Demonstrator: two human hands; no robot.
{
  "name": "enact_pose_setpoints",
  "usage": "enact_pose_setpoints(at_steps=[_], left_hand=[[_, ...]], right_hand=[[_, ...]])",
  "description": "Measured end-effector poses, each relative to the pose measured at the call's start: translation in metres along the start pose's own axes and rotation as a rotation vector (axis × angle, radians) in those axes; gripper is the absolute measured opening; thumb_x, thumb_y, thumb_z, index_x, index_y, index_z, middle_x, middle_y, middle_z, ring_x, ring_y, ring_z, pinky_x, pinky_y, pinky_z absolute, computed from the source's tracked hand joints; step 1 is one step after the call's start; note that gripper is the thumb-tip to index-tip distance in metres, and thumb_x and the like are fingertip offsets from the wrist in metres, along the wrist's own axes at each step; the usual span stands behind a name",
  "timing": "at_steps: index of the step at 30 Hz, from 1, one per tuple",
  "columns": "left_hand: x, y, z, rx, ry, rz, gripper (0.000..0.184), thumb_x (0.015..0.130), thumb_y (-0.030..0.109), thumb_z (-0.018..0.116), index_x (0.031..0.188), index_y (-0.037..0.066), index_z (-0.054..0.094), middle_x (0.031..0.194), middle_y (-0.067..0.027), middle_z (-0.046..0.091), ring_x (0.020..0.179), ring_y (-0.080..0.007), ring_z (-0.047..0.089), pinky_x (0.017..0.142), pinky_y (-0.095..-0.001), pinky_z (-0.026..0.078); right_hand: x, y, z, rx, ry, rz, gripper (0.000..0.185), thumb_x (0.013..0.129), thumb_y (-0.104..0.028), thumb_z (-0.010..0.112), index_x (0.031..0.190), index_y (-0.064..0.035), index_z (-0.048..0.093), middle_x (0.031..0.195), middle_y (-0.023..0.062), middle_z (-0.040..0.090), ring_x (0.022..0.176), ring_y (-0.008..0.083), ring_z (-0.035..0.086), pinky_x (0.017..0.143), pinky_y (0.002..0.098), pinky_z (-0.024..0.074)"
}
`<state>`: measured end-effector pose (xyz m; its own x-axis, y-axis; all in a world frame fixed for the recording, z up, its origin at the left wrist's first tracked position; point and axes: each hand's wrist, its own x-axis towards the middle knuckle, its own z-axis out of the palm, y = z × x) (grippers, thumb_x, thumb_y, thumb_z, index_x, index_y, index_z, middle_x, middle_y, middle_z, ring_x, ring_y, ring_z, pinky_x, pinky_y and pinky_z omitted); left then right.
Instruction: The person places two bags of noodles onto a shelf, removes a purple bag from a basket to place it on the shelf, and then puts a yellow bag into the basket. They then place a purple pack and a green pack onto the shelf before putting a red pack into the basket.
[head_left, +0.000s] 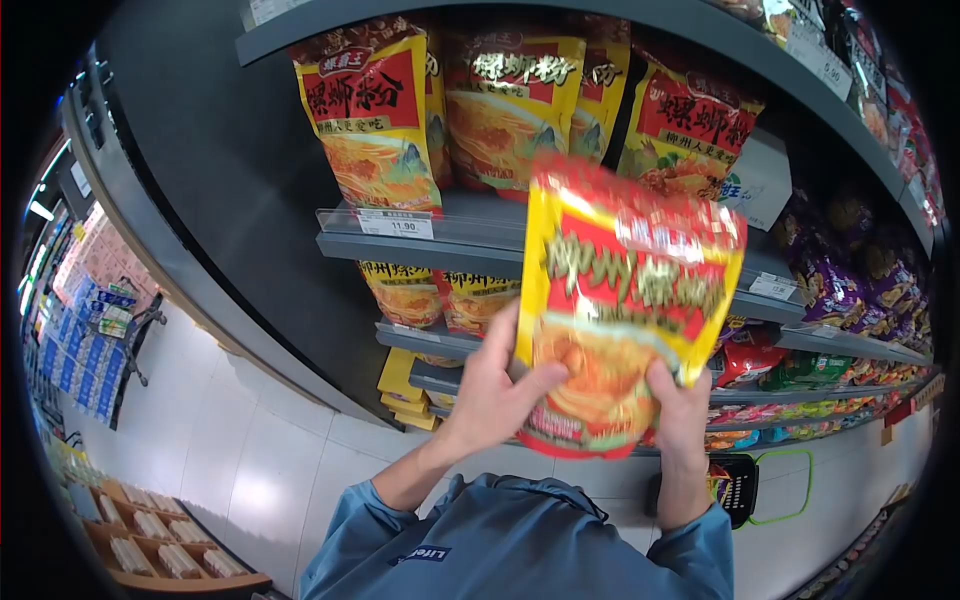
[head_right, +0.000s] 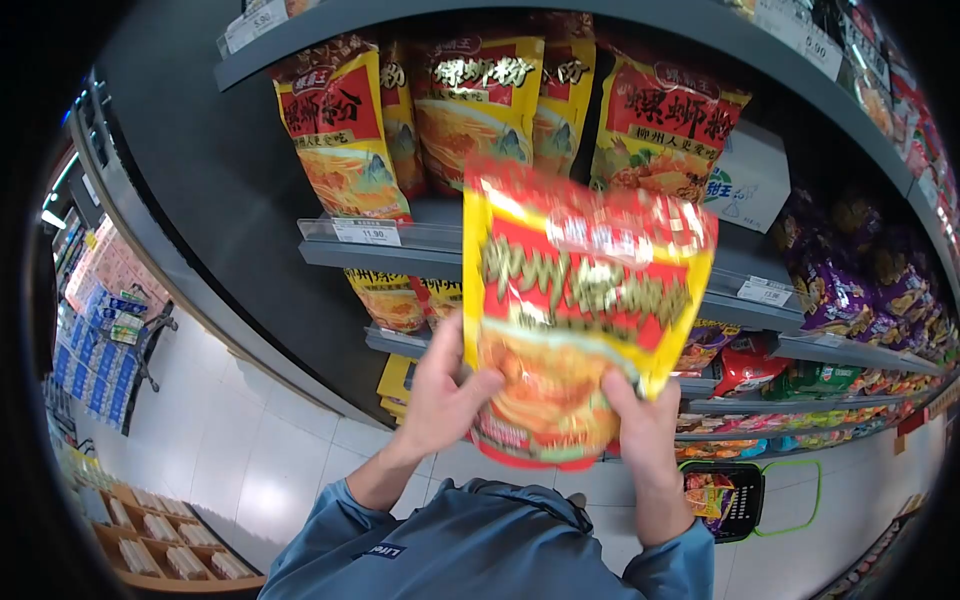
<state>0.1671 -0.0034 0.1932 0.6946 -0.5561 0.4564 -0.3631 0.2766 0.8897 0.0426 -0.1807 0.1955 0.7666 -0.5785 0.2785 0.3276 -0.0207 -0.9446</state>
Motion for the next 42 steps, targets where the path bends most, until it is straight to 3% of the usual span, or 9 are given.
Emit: enact_pose_setpoints(at_steps=[9, 11, 14, 15, 17, 29, 34, 39, 42], left_hand=[[0.066, 0.025, -0.058, 0.119, 0.238, 0.18, 0.029, 0.091, 0.017, 0.062, 0.111, -0.002, 0.06, 0.088, -0.0129, 0.067, 0.081, -0.0168, 0.064, 0.074, -0.0304, 0.049], [0.082, 0.043, -0.071, 0.483, 0.256, 0.159, 0.026, 0.094, 0.015, 0.058, 0.11, -0.005, 0.06, 0.084, -0.0054, 0.066, 0.079, -0.0058, 0.059, 0.069, -0.0267, 0.048], [0.111, 0.037, -0.082, 0.609, 0.355, 0.209, 0.026, 0.093, 0.018, 0.059, 0.105, -0.005, 0.062, 0.075, -0.0096, 0.066, 0.07, -0.0131, 0.062, 0.063, -0.0324, 0.047], [0.121, 0.034, -0.085, 0.615, 0.354, 0.216, 0.026, 0.093, 0.018, 0.059, 0.105, -0.005, 0.062, 0.075, -0.0096, 0.066, 0.07, -0.0131, 0.062, 0.063, -0.0324, 0.047], [0.137, 0.025, -0.089, 0.71, 0.465, 0.363, 0.024, 0.091, 0.017, 0.058, 0.101, -0.004, 0.062, 0.087, -0.0206, 0.065, 0.077, -0.0371, 0.062, 0.068, -0.0416, 0.048], [0.122, 0.001, -0.068, 1.005, 0.551, 0.632, 0.044, 0.074, 0.024, 0.078, 0.106, -0.002, 0.061, 0.102, -0.0194, 0.055, 0.092, -0.0344, 0.057, 0.079, -0.0424, 0.047], [0.124, 0.004, -0.055, 1.15, 0.613, 0.456, 0.042, 0.073, 0.03, 0.078, 0.099, 0.003, 0.059, 0.098, -0.0143, 0.057, 0.089, -0.0312, 0.057, 0.071, -0.0413, 0.048], [0.133, 0.009, -0.054, 1.194, 0.59, 0.293, 0.039, 0.075, 0.036, 0.075, 0.09, 0.007, 0.053, 0.072, -0.0114, 0.063, 0.07, -0.0339, 0.063, 0.058, -0.0446, 0.047], [0.141, 0.006, -0.059, 1.214, 0.535, 0.25, 0.038, 0.078, 0.038, 0.073, 0.084, 0.007, 0.052, 0.067, -0.0142, 0.064, 0.065, -0.0376, 0.063, 0.054, -0.0472, 0.046]], right_hand=[[0.127, -0.055, 0.07, 0.217, -0.222, 0.013, 0.028, 0.093, -0.012, 0.058, 0.117, 0.0022, 0.057, 0.109, 0.0075, 0.065, 0.095, 0.0133, 0.062, 0.085, 0.0294, 0.0498], [0.145, -0.057, 0.082, 0.219, -0.232, 0.016, 0.028, 0.093, -0.013, 0.059, 0.116, 0.0015, 0.058, 0.108, 0.0074, 0.065, 0.093, 0.0131, 0.063, 0.084, 0.0292, 0.0502], [0.166, -0.058, 0.098, 0.216, -0.209, 0.037, 0.023, 0.094, -0.016, 0.059, 0.111, -0.0006, 0.06, 0.105, 0.0067, 0.066, 0.089, 0.0119, 0.063, 0.081, 0.0286, 0.0501], [0.173, -0.055, 0.102, 0.223, -0.21, 0.031, 0.023, 0.094, -0.016, 0.059, 0.111, -0.0006, 0.06, 0.105, 0.0067, 0.066, 0.089, 0.0119, 0.063, 0.081, 0.0286, 0.0501], [0.19, -0.038, 0.105, 0.137, -0.189, -0.047, 0.022, 0.094, -0.017, 0.059, 0.109, -0.0018, 0.062, 0.105, 0.0055, 0.066, 0.087, 0.0105, 0.062, 0.079, 0.0277, 0.049], [0.207, -0.028, 0.087, -0.446, -0.38, -0.087, 0.047, 0.087, -0.021, 0.067, 0.123, 0.006, 0.052, 0.118, 0.0144, 0.061, 0.105, 0.0211, 0.059, 0.092, 0.0349, 0.0442], [0.22, -0.024, 0.085, -0.945, -0.17, -0.243, 0.058, 0.076, -0.046, 0.072, 0.105, 0.0042, 0.064, 0.099, 0.0238, 0.067, 0.096, 0.0363, 0.064, 0.084, 0.042, 0.0489], [0.214, -0.037, 0.088, -1.058, -0.086, -0.192, 0.059, 0.08, -0.048, 0.068, 0.105, 0.0052, 0.062, 0.1, 0.0249, 0.066, 0.098, 0.0371, 0.063, 0.084, 0.0442, 0.0477], [0.209, -0.047, 0.091, -0.971, -0.158, -0.093, 0.045, 0.088, -0.035, 0.064, 0.102, 0.0082, 0.061, 0.085, 0.0206, 0.067, 0.073, 0.0273, 0.069, 0.067, 0.0377, 0.0522]])
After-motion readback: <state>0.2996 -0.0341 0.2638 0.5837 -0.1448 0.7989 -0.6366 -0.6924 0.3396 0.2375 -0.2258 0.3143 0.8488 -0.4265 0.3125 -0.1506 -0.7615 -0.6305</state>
